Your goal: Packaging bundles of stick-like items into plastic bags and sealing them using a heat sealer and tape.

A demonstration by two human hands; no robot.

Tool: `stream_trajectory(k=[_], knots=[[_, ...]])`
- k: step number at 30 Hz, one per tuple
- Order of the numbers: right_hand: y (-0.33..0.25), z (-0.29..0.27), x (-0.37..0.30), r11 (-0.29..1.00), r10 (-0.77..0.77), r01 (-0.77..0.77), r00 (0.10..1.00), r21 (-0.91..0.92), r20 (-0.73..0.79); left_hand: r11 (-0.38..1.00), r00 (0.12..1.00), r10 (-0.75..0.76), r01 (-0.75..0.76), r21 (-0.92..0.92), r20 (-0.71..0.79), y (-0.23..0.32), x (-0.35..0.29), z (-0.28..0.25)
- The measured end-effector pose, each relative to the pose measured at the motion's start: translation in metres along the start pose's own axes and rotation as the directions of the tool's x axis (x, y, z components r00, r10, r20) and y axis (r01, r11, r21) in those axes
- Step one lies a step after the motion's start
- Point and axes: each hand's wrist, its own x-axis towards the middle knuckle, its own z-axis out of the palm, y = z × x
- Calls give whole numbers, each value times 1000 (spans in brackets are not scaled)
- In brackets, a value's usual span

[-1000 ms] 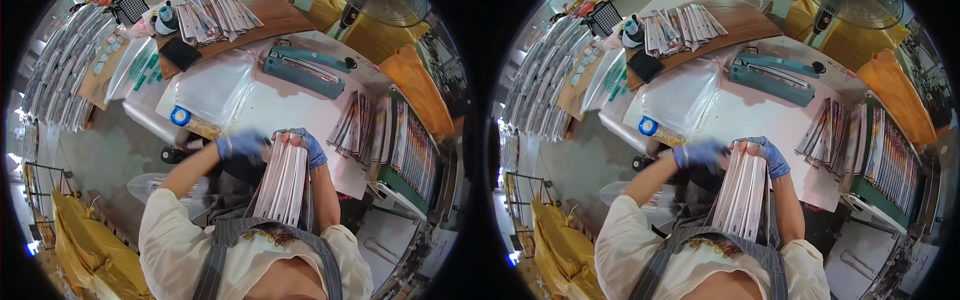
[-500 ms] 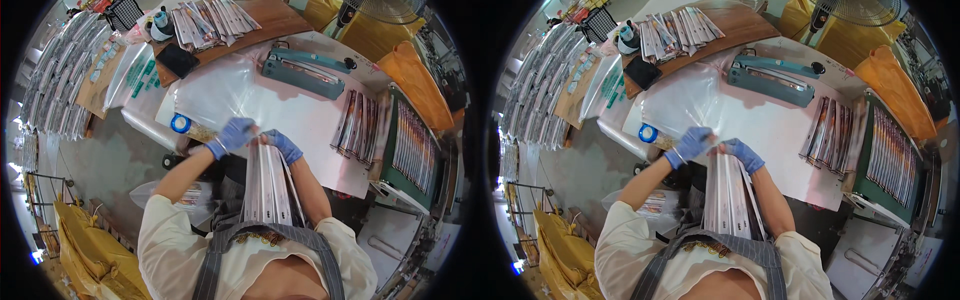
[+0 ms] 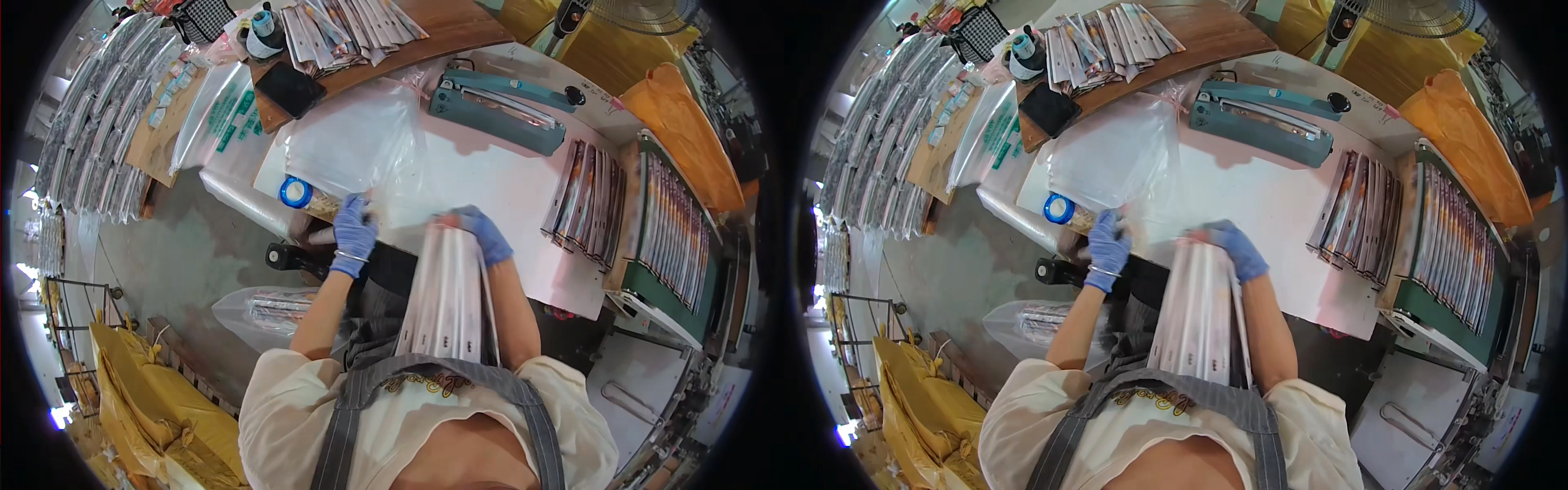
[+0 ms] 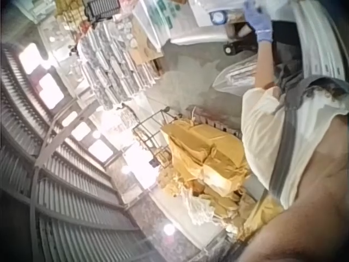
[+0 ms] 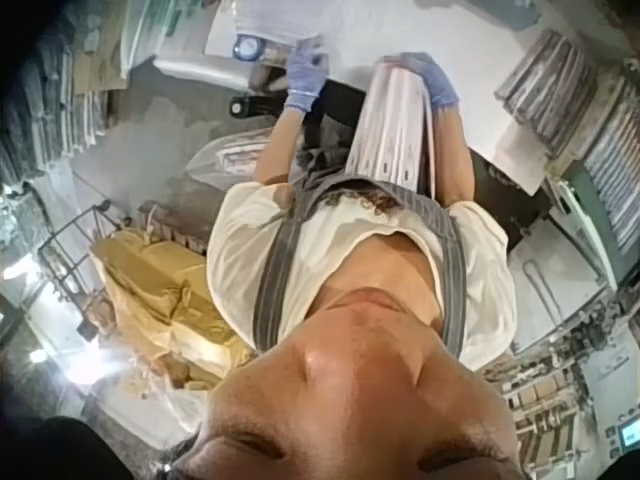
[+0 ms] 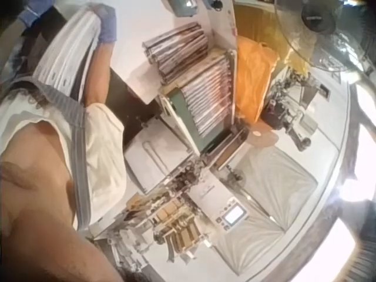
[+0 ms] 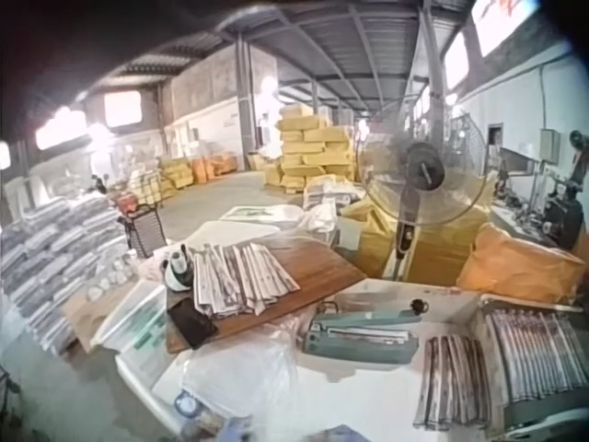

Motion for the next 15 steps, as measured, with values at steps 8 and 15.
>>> stream_trajectory(k=[8,15], knots=[[26,-2,23,970,-127,163,973,-179,195,890,809,359,-447,92,465,79,-17,-14],[16,54,-52,994,-105,89,953,-69,-283,876,860,474,-483,0,189,85,-69,-17]])
